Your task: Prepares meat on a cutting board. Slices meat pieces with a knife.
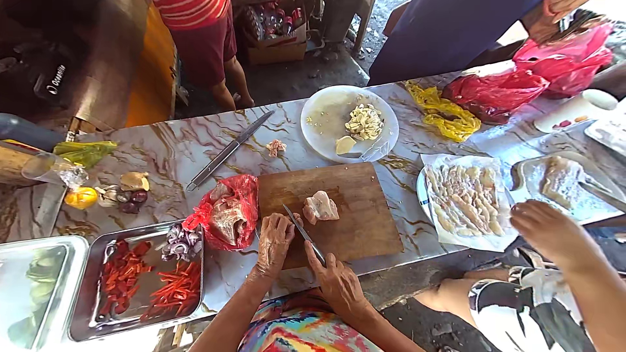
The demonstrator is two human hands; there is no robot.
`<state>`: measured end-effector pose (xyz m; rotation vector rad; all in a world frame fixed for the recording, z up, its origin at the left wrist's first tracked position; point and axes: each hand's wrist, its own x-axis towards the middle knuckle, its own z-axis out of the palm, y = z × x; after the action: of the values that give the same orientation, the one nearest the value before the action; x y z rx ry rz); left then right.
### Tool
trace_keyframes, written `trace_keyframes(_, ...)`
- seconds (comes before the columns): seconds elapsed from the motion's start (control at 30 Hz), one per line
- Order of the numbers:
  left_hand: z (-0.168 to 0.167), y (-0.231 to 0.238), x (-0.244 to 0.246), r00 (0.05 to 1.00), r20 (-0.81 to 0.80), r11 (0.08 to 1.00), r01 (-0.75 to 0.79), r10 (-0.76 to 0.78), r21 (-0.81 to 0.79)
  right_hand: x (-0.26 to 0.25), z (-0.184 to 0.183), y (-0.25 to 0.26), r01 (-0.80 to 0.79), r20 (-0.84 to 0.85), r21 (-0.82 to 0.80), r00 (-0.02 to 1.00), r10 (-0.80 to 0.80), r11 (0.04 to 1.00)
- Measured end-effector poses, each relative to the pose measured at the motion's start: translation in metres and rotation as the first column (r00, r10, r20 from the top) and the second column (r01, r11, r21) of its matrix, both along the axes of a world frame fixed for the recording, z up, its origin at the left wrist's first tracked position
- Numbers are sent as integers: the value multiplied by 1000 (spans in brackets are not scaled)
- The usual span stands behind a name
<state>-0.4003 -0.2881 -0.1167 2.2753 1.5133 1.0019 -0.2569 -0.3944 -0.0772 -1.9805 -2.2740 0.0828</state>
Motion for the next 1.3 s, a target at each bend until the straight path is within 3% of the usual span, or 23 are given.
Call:
trace_keyframes(0.3, -3, 1, -4, 999, 32, 999, -1, 3, -32, 32, 10, -38, 8, -68, -15, 998, -9, 1000)
trace_keyframes(0.37, -2, 0, -5, 999, 38, 999, -16, 17, -47, 40, 17, -42, 36, -153, -51, 987, -44, 998)
trace_keyframes(0.47, -2, -5, -8, 998, 67, 998, -16, 20, -68, 58, 29, -46, 62, -421, -110, 901, -103, 992)
trace_keyframes(0.57, -3, -9, -11, 996, 88, 998, 5, 0, -63, 64, 30, -44, 72, -527, -23, 847, -73, 997)
trace_keyframes(0.77, -4, -11, -14, 994, 108, 999, 24, -19, -47, 33, 5, -12, 21, -588, 77, 808, 29, 997)
trace_keyframes(0.93, -4, -13, -13, 995, 99, 999, 6, -1, -44, 32, -9, -4, 54, -553, 39, 833, -24, 998)
trace_keyframes(1.07, -4, -13, -10, 996, 88, 999, -3, 6, -33, 33, -10, -4, 117, -532, 113, 846, -39, 987)
trace_keyframes(1.3, -6, -13, -10, 997, 74, 1000, 2, -2, -3, 13, -9, 7, 56, -480, 54, 877, -24, 997)
